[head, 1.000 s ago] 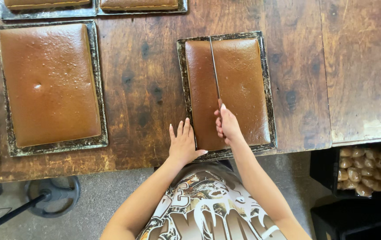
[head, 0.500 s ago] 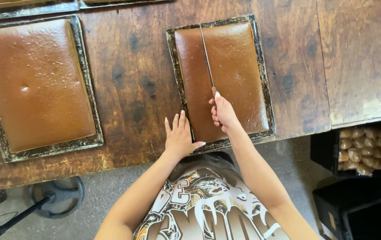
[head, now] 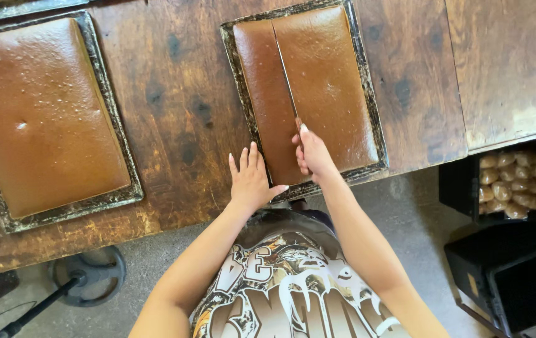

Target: The person uses a long knife to cut large rectangular gingerbread cakes into smaller squares while they are on metal trays on a wooden workbench.

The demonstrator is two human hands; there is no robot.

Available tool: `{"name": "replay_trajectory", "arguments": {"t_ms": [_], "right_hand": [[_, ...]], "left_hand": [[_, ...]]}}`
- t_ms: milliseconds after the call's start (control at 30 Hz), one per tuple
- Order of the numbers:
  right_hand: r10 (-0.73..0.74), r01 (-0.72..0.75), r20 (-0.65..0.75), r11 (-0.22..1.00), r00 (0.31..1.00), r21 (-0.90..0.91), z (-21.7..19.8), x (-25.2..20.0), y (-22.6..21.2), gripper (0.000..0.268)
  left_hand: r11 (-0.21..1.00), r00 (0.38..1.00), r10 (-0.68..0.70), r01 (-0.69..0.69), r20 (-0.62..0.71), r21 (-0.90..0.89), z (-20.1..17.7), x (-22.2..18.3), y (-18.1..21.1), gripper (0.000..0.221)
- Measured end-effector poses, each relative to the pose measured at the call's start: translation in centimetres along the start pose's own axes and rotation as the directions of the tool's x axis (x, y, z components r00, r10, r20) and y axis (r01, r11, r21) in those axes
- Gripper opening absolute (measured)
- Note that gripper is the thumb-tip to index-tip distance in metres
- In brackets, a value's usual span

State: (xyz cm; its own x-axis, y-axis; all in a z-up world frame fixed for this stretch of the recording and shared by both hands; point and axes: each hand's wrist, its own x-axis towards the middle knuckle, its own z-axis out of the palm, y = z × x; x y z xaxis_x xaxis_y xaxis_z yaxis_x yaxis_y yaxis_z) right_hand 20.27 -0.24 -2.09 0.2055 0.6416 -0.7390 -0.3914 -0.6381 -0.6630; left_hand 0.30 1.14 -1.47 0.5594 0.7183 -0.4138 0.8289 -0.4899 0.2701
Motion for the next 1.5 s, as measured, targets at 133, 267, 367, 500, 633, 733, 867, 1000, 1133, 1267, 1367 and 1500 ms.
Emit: {"name": "replay_trajectory", "arguments": {"t_ms": [133,267,367,500,633,733,867,1000,1133,1267,1367,1500], "right_hand": [[0.049,-0.049,0.001,0.996,0.999,0.071,-1.2,-4.9,3.7,0.042],[0.043,-0.043,-0.002,0.998,0.999,0.054,-1.8,-5.6,5.4,0.041],[0.045,-0.044,-0.014,0.997,0.999,0.059,-1.9,-5.8,6.4,0.039],[0.069,-0.067,-0.014,0.992,0.997,0.110,-2.2,-7.0,8.2,0.042],[0.028,-0.029,0.006,0.990,1.000,0.138,-2.6,-7.4,9.4,0.038],[0.013,-0.012,-0.006,0.991,1.000,0.136,-2.7,-8.6,10.4,0.038],[0.007,-0.005,-0.032,0.998,0.999,0.060,-3.4,-11.0,12.0,0.040],[0.012,-0.009,-0.051,0.998,0.999,0.059,-2.9,-9.9,10.2,0.041],[0.018,-0.011,-0.082,0.996,0.996,0.089,-2.2,-8.1,10.5,0.037],[-0.062,0.064,-0.081,0.998,0.995,0.024,-5.0,-11.3,18.4,0.041],[-0.113,0.101,-0.058,0.978,0.992,-0.182,-8.5,-16.7,24.6,0.042],[0.068,-0.073,-0.117,0.997,0.991,-0.035,-9.4,-24.0,27.5,0.043]], "left_hand": [[0.999,0.997,0.023,-0.021,-0.078,0.024,0.1,0.1,0.0,0.121],[1.000,0.991,0.019,-0.020,-0.129,-0.012,0.5,-0.2,-0.2,0.120],[0.999,0.991,0.026,-0.029,-0.134,-0.020,0.4,-0.2,-0.1,0.118],[0.998,0.988,0.038,-0.045,-0.147,-0.040,0.5,-0.2,-0.2,0.117],[0.996,0.984,0.030,-0.043,-0.173,-0.072,0.9,-0.3,-0.2,0.118],[0.997,0.984,0.022,-0.034,-0.175,-0.068,0.5,-0.2,0.0,0.120],[0.997,0.988,0.033,-0.043,-0.151,-0.064,0.3,-0.2,-0.2,0.118],[0.995,0.992,0.025,-0.037,-0.122,-0.095,0.3,-0.1,-0.1,0.120],[0.994,0.993,0.011,-0.024,-0.118,-0.110,0.5,-0.2,0.0,0.119],[0.989,0.990,0.011,-0.032,-0.143,-0.143,0.8,-0.4,-0.2,0.119],[0.982,0.985,0.020,-0.052,-0.171,-0.184,1.4,-0.4,-0.5,0.116],[0.983,0.986,0.054,-0.080,-0.155,-0.167,1.7,-0.7,-0.7,0.117]]}}
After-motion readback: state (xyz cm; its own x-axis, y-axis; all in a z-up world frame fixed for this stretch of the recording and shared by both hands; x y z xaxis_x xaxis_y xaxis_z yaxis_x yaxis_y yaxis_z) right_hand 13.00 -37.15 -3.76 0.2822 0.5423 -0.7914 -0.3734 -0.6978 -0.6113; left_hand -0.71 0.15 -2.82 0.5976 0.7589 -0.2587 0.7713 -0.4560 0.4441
